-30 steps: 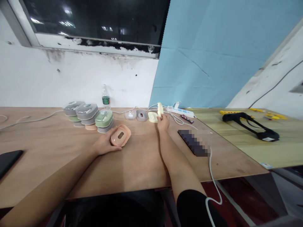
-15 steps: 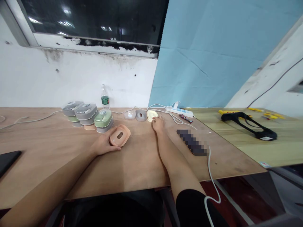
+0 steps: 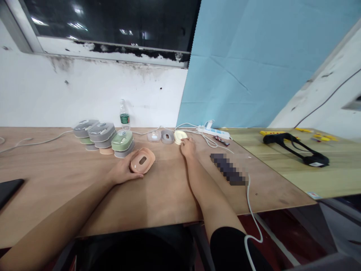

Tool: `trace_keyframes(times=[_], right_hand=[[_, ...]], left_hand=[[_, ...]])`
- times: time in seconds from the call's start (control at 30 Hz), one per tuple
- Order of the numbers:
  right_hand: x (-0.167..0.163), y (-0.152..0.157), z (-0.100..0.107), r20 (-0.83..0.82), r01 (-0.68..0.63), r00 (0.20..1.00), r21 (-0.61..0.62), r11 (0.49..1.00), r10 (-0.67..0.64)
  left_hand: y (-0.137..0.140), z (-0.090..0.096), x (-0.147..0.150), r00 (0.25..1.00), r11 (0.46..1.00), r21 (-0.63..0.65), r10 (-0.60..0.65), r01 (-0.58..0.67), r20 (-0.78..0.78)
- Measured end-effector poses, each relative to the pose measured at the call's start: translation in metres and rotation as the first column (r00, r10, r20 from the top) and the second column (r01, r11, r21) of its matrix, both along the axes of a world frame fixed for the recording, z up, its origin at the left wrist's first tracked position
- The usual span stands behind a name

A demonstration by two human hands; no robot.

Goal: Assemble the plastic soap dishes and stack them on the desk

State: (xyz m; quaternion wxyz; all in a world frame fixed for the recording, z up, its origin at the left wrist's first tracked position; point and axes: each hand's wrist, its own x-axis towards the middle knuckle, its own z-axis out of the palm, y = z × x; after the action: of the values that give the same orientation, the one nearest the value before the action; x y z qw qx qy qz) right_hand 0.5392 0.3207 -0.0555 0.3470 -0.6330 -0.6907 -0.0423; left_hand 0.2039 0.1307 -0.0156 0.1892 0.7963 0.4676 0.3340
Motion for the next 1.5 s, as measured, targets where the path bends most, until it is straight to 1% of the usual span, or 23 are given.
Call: trace_keyframes(times=[0.1,0.13,0.2,0.23,0.3,0.4,0.47,0.5,0.53,0.57,0.6,0.63,0.7,0.73,0.77,0.8,0.9,1.0,1.1,1.23,1.3,1.43,1.5], right_hand=[[-0.009,-0.008,0.006,-0.039,0.015,0.999,0.101,0.995,-0.011],[-0.015,-0.013,0.009,-0.045,-0.018,0.999,0.145,0.989,0.025],[-0.033,-0.027,0.014,-0.026,-0.164,0.984,0.223,0.961,0.174],[-0.043,-0.036,0.017,-0.004,-0.263,0.962,0.247,0.933,0.272],[-0.067,-0.053,0.022,0.056,-0.460,0.885,0.261,0.849,0.463],[-0.099,-0.074,0.024,0.151,-0.701,0.712,0.210,0.681,0.686],[-0.112,-0.080,0.020,0.171,-0.779,0.625,0.184,0.599,0.761],[-0.115,-0.081,0.018,0.172,-0.796,0.604,0.175,0.579,0.778],[-0.116,-0.080,0.015,0.164,-0.799,0.601,0.170,0.577,0.783],[-0.115,-0.078,0.012,0.148,-0.787,0.615,0.169,0.593,0.774],[-0.112,-0.075,0.010,0.118,-0.756,0.652,0.177,0.630,0.749],[-0.109,-0.071,0.008,0.072,-0.697,0.712,0.196,0.690,0.698],[-0.099,-0.062,0.007,-0.081,-0.483,0.854,0.239,0.842,0.513],[-0.092,-0.057,0.007,-0.164,-0.354,0.903,0.244,0.903,0.398],[-0.086,-0.052,0.007,-0.231,-0.239,0.928,0.234,0.942,0.293],[-0.079,-0.047,0.008,-0.279,-0.149,0.938,0.213,0.966,0.206],[-0.059,-0.034,0.007,-0.313,-0.019,0.948,0.131,0.991,0.060],[-0.050,-0.025,0.006,-0.298,0.014,0.954,0.068,0.998,0.007],[-0.053,-0.019,0.005,-0.251,-0.021,0.967,0.050,0.999,0.033],[-0.065,-0.019,0.004,-0.135,-0.189,0.971,0.077,0.979,0.198],[-0.068,-0.021,0.003,-0.107,-0.232,0.965,0.092,0.968,0.241],[-0.061,-0.020,0.000,-0.151,-0.101,0.983,0.054,0.993,0.108],[-0.057,-0.015,-0.002,-0.159,-0.074,0.984,0.029,0.997,0.078]], left_hand=[[0.001,-0.003,0.000,1.000,1.000,0.027,0.009,-0.008,-0.019],[0.001,-0.003,-0.001,1.000,0.999,0.038,0.020,-0.019,-0.020],[0.002,-0.005,-0.001,0.998,0.996,0.066,0.056,-0.056,0.004],[0.002,-0.005,-0.002,0.996,0.993,0.079,0.081,-0.083,0.029],[0.002,-0.006,-0.004,0.990,0.986,0.105,0.119,-0.128,0.080],[0.002,-0.007,-0.008,0.983,0.983,0.126,0.115,-0.133,0.142],[0.002,-0.010,-0.012,0.977,0.982,0.151,0.087,-0.118,0.195],[0.003,-0.011,-0.013,0.973,0.979,0.169,0.071,-0.110,0.221],[0.005,-0.013,-0.014,0.967,0.976,0.191,0.055,-0.104,0.248],[0.006,-0.014,-0.015,0.960,0.972,0.214,0.036,-0.098,0.276],[0.007,-0.015,-0.015,0.953,0.968,0.233,0.019,-0.093,0.303],[0.008,-0.016,-0.015,0.946,0.965,0.245,0.009,-0.093,0.324],[0.009,-0.016,-0.014,0.942,0.959,0.258,0.022,-0.115,0.335],[0.008,-0.015,-0.013,0.947,0.958,0.256,0.042,-0.128,0.318],[0.007,-0.014,-0.012,0.956,0.958,0.250,0.063,-0.138,0.288],[0.006,-0.012,-0.011,0.963,0.960,0.240,0.081,-0.145,0.256],[0.002,-0.008,-0.008,0.978,0.970,0.202,0.101,-0.138,0.183],[0.002,-0.006,-0.007,0.984,0.973,0.187,0.110,-0.136,0.142],[0.003,-0.007,-0.007,0.988,0.976,0.182,0.098,-0.119,0.120],[0.002,-0.007,-0.007,0.991,0.977,0.178,0.099,-0.114,0.088],[0.002,-0.007,-0.007,0.993,0.979,0.170,0.101,-0.111,0.063],[0.002,-0.006,-0.008,0.996,0.985,0.148,0.084,-0.089,0.035],[0.002,-0.006,-0.008,0.997,0.988,0.135,0.077,-0.080,0.027]])
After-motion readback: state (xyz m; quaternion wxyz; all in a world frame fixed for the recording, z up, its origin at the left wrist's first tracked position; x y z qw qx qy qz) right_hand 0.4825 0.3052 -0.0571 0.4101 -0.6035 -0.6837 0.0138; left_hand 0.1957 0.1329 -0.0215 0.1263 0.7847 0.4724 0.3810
